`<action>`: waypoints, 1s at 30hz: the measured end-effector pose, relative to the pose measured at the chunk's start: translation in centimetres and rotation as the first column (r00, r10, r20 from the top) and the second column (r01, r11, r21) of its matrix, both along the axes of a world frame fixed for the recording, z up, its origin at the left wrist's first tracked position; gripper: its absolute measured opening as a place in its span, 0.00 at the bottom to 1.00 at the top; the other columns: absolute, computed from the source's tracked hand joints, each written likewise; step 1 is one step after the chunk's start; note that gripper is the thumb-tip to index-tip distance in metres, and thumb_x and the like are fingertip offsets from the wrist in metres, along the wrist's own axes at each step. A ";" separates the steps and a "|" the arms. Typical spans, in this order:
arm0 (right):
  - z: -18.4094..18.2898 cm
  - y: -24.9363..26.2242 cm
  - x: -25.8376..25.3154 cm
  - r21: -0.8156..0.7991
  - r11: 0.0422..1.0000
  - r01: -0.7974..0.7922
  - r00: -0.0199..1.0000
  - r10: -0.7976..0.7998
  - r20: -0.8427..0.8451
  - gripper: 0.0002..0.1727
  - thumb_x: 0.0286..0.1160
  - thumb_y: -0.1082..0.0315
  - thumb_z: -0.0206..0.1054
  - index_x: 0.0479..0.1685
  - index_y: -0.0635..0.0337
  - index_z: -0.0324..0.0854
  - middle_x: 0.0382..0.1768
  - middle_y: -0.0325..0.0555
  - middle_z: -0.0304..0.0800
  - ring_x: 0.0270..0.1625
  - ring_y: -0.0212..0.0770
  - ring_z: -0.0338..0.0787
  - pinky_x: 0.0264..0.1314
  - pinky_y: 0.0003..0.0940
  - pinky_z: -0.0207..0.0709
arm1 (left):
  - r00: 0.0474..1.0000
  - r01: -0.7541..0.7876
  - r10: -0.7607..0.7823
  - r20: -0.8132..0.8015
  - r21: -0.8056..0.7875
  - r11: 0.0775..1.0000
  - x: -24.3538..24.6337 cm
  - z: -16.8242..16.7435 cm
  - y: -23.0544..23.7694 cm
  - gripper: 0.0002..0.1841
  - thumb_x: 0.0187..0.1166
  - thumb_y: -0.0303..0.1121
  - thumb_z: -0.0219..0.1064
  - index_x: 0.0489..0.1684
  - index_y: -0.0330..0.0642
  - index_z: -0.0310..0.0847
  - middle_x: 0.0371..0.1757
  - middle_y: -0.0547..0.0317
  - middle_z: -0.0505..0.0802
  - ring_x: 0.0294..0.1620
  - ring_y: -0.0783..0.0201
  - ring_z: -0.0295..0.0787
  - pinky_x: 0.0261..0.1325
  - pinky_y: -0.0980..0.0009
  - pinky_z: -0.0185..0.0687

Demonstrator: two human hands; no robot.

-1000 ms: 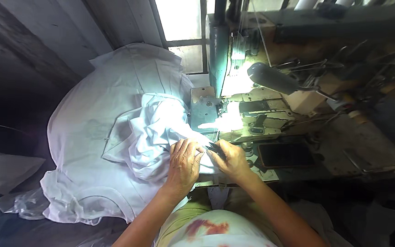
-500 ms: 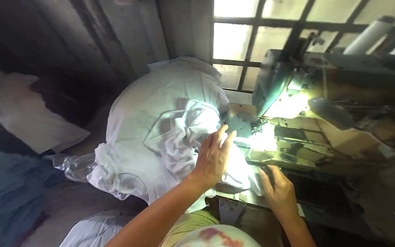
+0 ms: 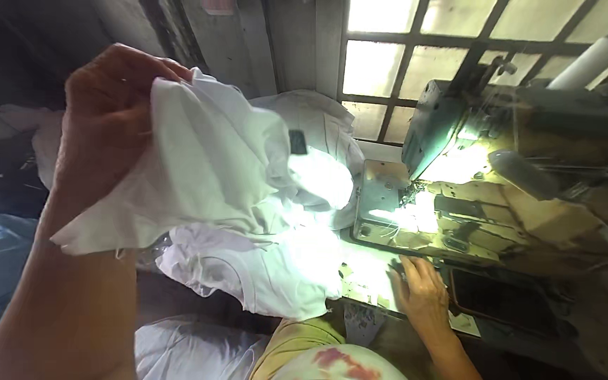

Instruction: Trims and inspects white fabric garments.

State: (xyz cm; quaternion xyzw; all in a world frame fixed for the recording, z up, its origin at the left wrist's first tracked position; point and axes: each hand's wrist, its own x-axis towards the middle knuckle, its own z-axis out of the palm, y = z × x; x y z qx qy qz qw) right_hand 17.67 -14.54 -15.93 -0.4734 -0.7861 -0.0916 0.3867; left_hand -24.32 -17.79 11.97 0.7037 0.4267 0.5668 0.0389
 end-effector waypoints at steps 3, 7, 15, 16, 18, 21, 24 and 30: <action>1.9 -0.2 -2.5 -0.018 0.977 -0.212 0.970 0.208 -0.123 0.16 0.75 0.63 0.67 0.47 0.68 0.92 0.45 0.60 0.93 0.47 0.56 0.94 0.49 0.48 0.88 | 0.988 0.087 -0.088 0.125 0.013 0.996 -3.4 -0.7 0.8 0.13 0.83 0.21 0.57 0.50 0.52 0.83 0.52 0.77 0.93 0.55 0.78 0.90 0.62 0.79 0.86; 4.7 -0.3 -8.3 -0.206 0.859 -0.470 0.871 0.414 -0.263 0.23 0.75 0.67 0.70 0.62 0.79 0.83 0.58 0.69 0.89 0.53 0.57 0.95 0.54 0.45 0.90 | 0.965 0.076 -0.078 0.250 0.017 0.997 -7.4 -2.0 0.2 0.12 0.83 0.23 0.55 0.52 0.50 0.82 0.57 0.69 0.93 0.58 0.71 0.90 0.64 0.71 0.86; 4.6 4.4 -15.4 -0.409 0.612 -0.677 0.602 0.140 -0.786 0.28 0.80 0.66 0.68 0.70 0.81 0.71 0.57 0.63 0.87 0.57 0.40 0.90 0.62 0.31 0.82 | 0.931 -0.045 0.054 0.361 -0.032 0.998 -7.6 -4.7 -6.0 0.11 0.87 0.38 0.51 0.45 0.60 0.82 0.53 0.78 0.94 0.55 0.79 0.90 0.59 0.79 0.85; 4.2 4.6 -15.6 -0.365 0.619 -0.695 0.576 0.176 -0.798 0.18 0.79 0.68 0.67 0.55 0.78 0.80 0.46 0.56 0.90 0.47 0.33 0.90 0.52 0.27 0.83 | 0.921 -0.142 0.179 0.347 -0.127 0.982 -6.9 -6.0 -7.5 0.11 0.89 0.38 0.51 0.50 0.56 0.81 0.52 0.78 0.93 0.54 0.81 0.89 0.59 0.80 0.84; 3.7 4.5 -15.5 -0.286 0.652 -0.702 0.581 0.293 -0.759 0.12 0.79 0.69 0.66 0.40 0.74 0.85 0.36 0.49 0.90 0.39 0.28 0.88 0.47 0.23 0.83 | 0.853 -0.350 0.474 0.218 -0.433 0.830 -5.2 -9.8 -9.6 0.09 0.84 0.29 0.54 0.56 0.46 0.76 0.49 0.71 0.90 0.47 0.81 0.87 0.54 0.79 0.85; 3.8 4.2 -15.0 -0.170 0.731 -0.661 0.626 0.412 -0.662 0.13 0.81 0.70 0.62 0.43 0.76 0.84 0.37 0.55 0.90 0.42 0.36 0.90 0.52 0.31 0.83 | 0.783 -0.389 0.619 0.050 -0.739 0.550 -5.7 -19.3 -10.9 0.24 0.71 0.21 0.73 0.67 0.24 0.76 0.57 0.35 0.88 0.55 0.54 0.87 0.62 0.52 0.82; 5.4 4.4 -14.8 -0.122 0.719 -0.685 0.590 0.449 -0.671 0.12 0.85 0.73 0.57 0.47 0.78 0.79 0.34 0.47 0.89 0.39 0.26 0.89 0.50 0.24 0.83 | 0.663 -0.363 0.711 0.235 -0.729 0.580 -4.1 -23.4 -12.7 0.18 0.73 0.21 0.70 0.59 0.24 0.77 0.48 0.50 0.89 0.47 0.70 0.87 0.56 0.68 0.85; 12.3 3.3 -13.7 -0.056 0.583 -0.811 0.346 0.400 -0.849 0.05 0.88 0.73 0.53 0.45 0.54 0.73 0.25 0.22 0.85 0.21 0.17 0.83 0.25 0.15 0.80 | 0.635 -0.594 0.754 0.168 -0.518 0.616 -3.9 -21.6 -17.3 0.13 0.74 0.20 0.69 0.53 0.22 0.76 0.47 0.47 0.88 0.46 0.71 0.83 0.55 0.69 0.82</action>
